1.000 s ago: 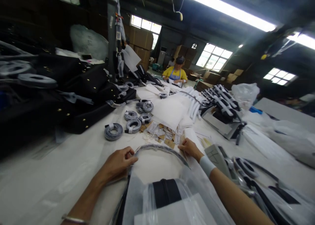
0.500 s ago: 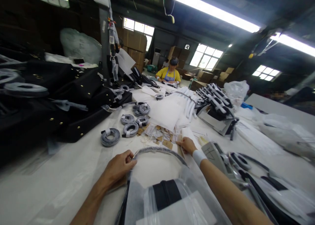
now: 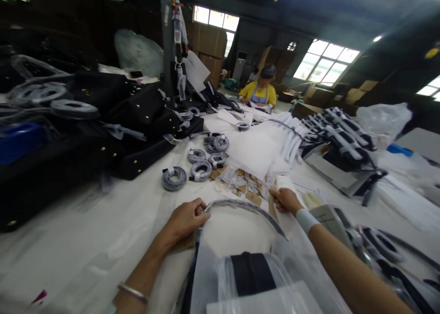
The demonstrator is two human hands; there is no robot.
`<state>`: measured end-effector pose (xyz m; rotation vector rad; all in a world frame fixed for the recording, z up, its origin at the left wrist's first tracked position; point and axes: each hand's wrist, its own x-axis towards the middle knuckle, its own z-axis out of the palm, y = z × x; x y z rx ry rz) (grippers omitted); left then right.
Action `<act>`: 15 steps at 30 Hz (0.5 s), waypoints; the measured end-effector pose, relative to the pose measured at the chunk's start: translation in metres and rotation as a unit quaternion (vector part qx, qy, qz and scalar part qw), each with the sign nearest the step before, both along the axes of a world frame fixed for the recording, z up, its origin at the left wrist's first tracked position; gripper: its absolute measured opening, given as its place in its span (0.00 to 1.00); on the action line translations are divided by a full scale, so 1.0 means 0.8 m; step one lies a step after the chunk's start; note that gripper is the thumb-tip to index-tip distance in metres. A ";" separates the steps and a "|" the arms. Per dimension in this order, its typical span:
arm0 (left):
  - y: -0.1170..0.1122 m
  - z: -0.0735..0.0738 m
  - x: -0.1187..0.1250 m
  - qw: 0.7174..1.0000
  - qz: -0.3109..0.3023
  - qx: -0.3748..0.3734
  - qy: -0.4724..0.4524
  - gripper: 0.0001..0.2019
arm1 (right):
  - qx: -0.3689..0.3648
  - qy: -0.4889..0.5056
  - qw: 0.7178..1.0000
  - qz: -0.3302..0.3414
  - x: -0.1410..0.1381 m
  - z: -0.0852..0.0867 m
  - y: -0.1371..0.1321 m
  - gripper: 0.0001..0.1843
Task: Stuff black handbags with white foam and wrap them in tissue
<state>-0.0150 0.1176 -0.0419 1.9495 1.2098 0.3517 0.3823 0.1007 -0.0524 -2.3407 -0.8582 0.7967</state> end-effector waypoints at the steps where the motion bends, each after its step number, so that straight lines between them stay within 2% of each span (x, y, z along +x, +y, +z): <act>1: 0.000 -0.001 0.000 1.000 0.004 -0.002 -0.001 0.13 | -0.008 -0.006 1.000 0.011 0.001 0.000 0.000 0.16; 3: -0.001 -0.002 -0.001 1.000 0.009 -0.005 -0.004 0.13 | -0.020 -0.030 0.999 0.035 0.003 0.005 -0.004 0.16; 6: -0.003 -0.002 0.000 1.000 0.016 -0.006 -0.007 0.12 | -0.021 -0.080 0.994 0.075 -0.001 0.025 -0.010 0.13; 9: -0.005 -0.001 0.000 1.000 0.023 -0.004 -0.006 0.12 | 0.034 -0.165 0.976 0.137 -0.029 0.054 -0.002 0.11; 12: -0.006 0.002 0.000 1.000 0.028 0.000 -0.004 0.12 | 0.130 -0.225 0.932 0.252 -0.096 0.077 0.024 0.09; 15: -0.007 0.006 -0.001 1.000 0.027 0.003 -0.003 0.12 | 0.193 -0.239 0.856 0.416 -0.188 0.086 0.061 0.07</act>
